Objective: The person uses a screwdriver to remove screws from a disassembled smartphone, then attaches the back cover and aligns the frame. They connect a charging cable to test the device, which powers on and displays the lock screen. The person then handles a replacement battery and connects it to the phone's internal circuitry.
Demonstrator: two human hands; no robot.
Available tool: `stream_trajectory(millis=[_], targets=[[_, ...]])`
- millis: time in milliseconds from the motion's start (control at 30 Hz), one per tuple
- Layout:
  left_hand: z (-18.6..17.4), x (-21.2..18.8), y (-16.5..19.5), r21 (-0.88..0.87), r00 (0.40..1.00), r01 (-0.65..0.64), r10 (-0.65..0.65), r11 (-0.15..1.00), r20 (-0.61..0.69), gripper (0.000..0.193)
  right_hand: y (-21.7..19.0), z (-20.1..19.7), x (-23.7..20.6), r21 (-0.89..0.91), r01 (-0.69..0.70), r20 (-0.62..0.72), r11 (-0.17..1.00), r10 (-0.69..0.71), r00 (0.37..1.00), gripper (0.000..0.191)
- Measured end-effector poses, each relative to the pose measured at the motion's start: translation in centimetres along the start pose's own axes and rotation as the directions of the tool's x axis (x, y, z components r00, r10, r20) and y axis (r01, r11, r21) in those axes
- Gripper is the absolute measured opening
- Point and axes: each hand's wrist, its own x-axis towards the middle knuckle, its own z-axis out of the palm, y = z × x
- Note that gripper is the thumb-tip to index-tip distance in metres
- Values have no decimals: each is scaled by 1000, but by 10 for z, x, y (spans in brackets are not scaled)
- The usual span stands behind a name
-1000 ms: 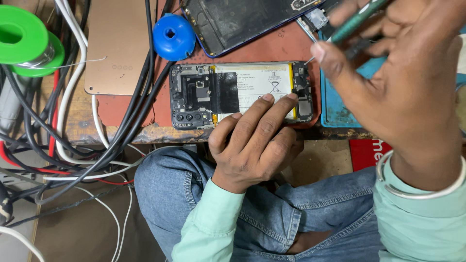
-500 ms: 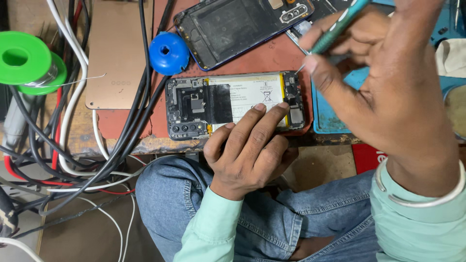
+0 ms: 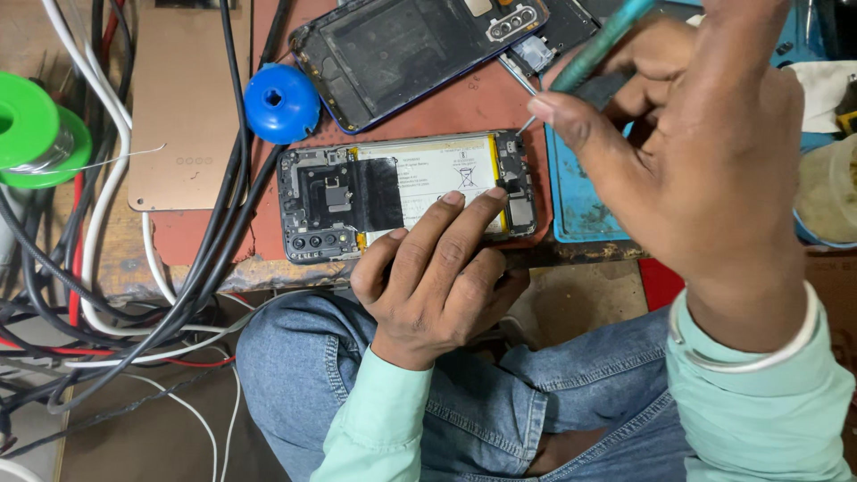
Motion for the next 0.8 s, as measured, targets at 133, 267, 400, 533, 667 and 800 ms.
stream_trajectory(millis=[133, 267, 400, 533, 667, 800], targets=[[-1, 0, 0, 4, 1000, -2, 2, 1000, -3, 31, -1, 2, 4, 236, -230, 22, 944, 231, 973, 73], [-4, -2, -1, 16, 1000, -2, 2, 1000, -12, 31, -6, 8, 1, -68, -116, -39, 991, 113, 993, 74], [-2, -5, -1, 17, 1000, -3, 3, 1000, -28, 31, -4, 10, -4, -69, 79, -36, 995, -81, 996, 62], [-5, -6, -3, 23, 1000, -5, 6, 1000, -19, 30, -6, 17, -8, -77, -97, -79, 992, 91, 993, 70], [-8, -5, 0, 23, 1000, 0, 0, 1000, -20, 29, -17, 15, -5, 169, -2, -90, 986, 17, 996, 67], [-14, -5, 2, 22, 1000, 2, -2, 1000, -11, 31, -37, 15, 0, 55, -124, -130, 991, 130, 983, 72]])
